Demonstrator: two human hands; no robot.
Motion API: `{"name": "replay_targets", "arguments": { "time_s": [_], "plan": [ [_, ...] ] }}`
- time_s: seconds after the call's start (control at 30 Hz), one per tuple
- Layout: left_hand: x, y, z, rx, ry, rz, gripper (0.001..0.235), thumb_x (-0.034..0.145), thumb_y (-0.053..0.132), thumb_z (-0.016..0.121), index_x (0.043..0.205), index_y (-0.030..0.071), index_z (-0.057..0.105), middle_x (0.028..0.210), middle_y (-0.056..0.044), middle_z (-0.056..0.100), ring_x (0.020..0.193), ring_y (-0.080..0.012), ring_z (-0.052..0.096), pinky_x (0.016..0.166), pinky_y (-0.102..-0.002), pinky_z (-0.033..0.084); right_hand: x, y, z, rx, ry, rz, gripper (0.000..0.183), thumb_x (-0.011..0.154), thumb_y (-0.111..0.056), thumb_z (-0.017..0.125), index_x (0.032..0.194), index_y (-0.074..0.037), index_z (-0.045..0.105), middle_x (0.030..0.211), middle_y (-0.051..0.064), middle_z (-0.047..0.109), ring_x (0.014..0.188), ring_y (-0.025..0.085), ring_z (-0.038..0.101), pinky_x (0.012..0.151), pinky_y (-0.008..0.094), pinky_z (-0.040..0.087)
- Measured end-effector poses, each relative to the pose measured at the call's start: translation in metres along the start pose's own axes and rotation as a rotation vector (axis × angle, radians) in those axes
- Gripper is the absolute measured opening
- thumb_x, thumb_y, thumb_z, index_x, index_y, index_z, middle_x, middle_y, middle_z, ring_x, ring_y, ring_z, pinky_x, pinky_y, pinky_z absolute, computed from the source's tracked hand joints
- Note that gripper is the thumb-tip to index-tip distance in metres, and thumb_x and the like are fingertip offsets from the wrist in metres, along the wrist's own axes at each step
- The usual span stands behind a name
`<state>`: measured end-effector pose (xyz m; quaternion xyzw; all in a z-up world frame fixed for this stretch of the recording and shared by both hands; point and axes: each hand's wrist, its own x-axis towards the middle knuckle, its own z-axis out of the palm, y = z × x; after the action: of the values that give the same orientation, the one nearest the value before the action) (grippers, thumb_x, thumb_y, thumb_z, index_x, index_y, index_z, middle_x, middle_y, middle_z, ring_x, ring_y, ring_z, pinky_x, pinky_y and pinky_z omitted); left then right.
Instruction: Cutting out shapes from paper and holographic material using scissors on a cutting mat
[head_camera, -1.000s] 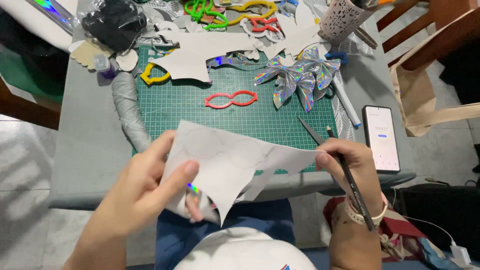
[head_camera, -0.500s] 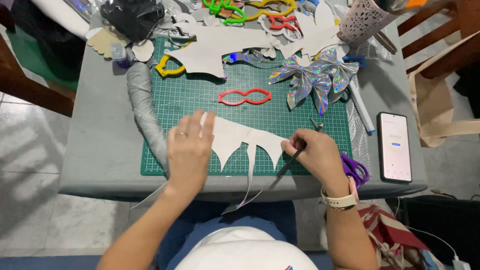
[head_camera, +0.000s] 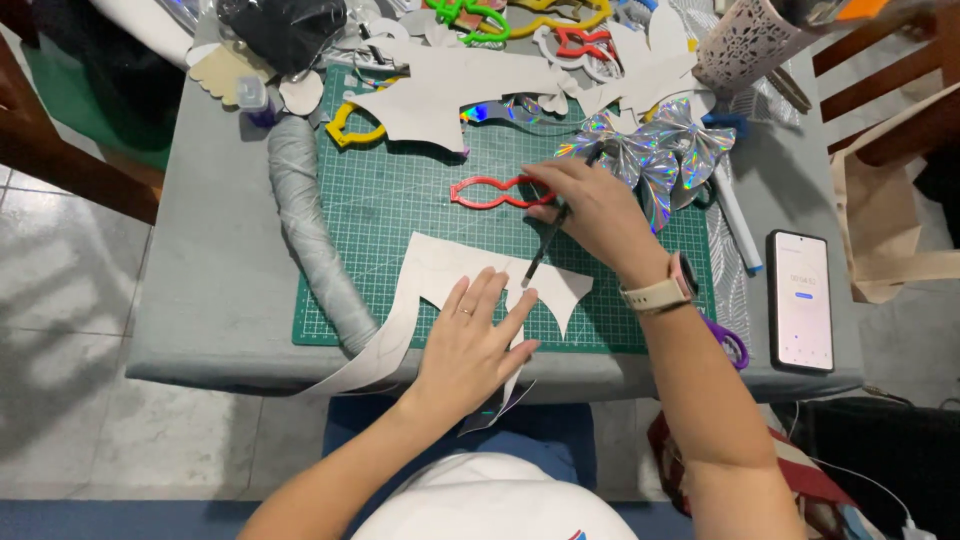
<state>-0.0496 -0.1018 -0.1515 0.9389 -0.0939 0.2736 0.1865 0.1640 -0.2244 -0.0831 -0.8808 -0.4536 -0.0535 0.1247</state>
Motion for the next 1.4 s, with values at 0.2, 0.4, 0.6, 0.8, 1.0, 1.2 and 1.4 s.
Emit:
{"name": "replay_targets", "arguments": {
  "time_s": [0.2,0.4,0.6,0.8,1.0,1.2,1.4],
  "plan": [
    [0.004,-0.008,-0.012,-0.127,0.030,-0.029,0.048,0.104,0.043,0.050,0.132,0.006,0.063,0.128,-0.026,0.056,0.132,-0.0437,0.055,0.114,-0.053,0.042,-0.001,0.012,-0.001,0.022,0.019,-0.015,0.043,0.078,-0.046,0.085,0.110,-0.019,0.074,0.101,0.005,0.069,0.091,0.032,0.071,0.078,0.042,0.057],
    [-0.001,-0.014,-0.015,-0.026,0.038,-0.014,0.043,0.101,0.037,0.050,0.134,0.014,0.063,0.125,-0.021,0.052,0.130,-0.0427,0.052,0.114,-0.055,0.039,-0.074,-0.029,-0.031,0.132,0.122,0.105,0.038,0.074,-0.039,0.091,0.103,-0.020,0.077,0.093,-0.001,0.071,0.086,0.018,0.072,0.076,0.029,0.058],
    [-0.002,-0.014,-0.012,-0.015,0.023,-0.019,0.047,0.095,0.038,0.054,0.131,0.009,0.062,0.123,-0.022,0.053,0.129,-0.0433,0.053,0.114,-0.056,0.039,-0.098,-0.047,-0.031,0.184,0.006,0.210,0.034,0.079,-0.031,0.088,0.110,-0.019,0.080,0.097,0.003,0.074,0.086,0.023,0.075,0.078,0.031,0.061],
    [-0.001,-0.014,-0.014,0.001,0.016,-0.022,0.051,0.093,0.036,0.056,0.135,0.007,0.060,0.122,-0.022,0.054,0.127,-0.0431,0.054,0.113,-0.055,0.040,-0.103,-0.048,-0.033,0.263,0.019,0.287,0.040,0.080,-0.027,0.089,0.117,-0.018,0.079,0.101,0.005,0.075,0.092,0.024,0.075,0.081,0.031,0.062],
    [0.002,-0.013,-0.016,0.046,0.019,-0.013,0.051,0.094,0.034,0.053,0.140,0.011,0.060,0.122,-0.020,0.055,0.127,-0.0405,0.054,0.113,-0.055,0.041,-0.110,-0.051,-0.031,0.404,0.114,0.334,0.042,0.077,-0.021,0.091,0.116,-0.014,0.079,0.100,0.007,0.075,0.092,0.025,0.074,0.081,0.032,0.063],
    [-0.001,-0.015,-0.015,0.046,0.001,-0.018,0.052,0.093,0.035,0.052,0.139,0.012,0.060,0.123,-0.018,0.054,0.128,-0.0392,0.054,0.113,-0.054,0.041,-0.107,-0.050,-0.032,0.321,0.116,0.295,0.037,0.079,-0.020,0.089,0.114,-0.015,0.079,0.099,0.006,0.074,0.090,0.024,0.074,0.079,0.032,0.064],
    [-0.001,-0.015,-0.016,0.007,0.010,-0.024,0.048,0.092,0.033,0.054,0.133,0.009,0.062,0.123,-0.019,0.055,0.128,-0.0405,0.055,0.114,-0.054,0.040,-0.106,-0.048,-0.031,0.376,0.138,0.306,0.036,0.080,-0.016,0.087,0.114,-0.014,0.080,0.098,0.009,0.074,0.088,0.026,0.073,0.078,0.032,0.063]
  ]
}}
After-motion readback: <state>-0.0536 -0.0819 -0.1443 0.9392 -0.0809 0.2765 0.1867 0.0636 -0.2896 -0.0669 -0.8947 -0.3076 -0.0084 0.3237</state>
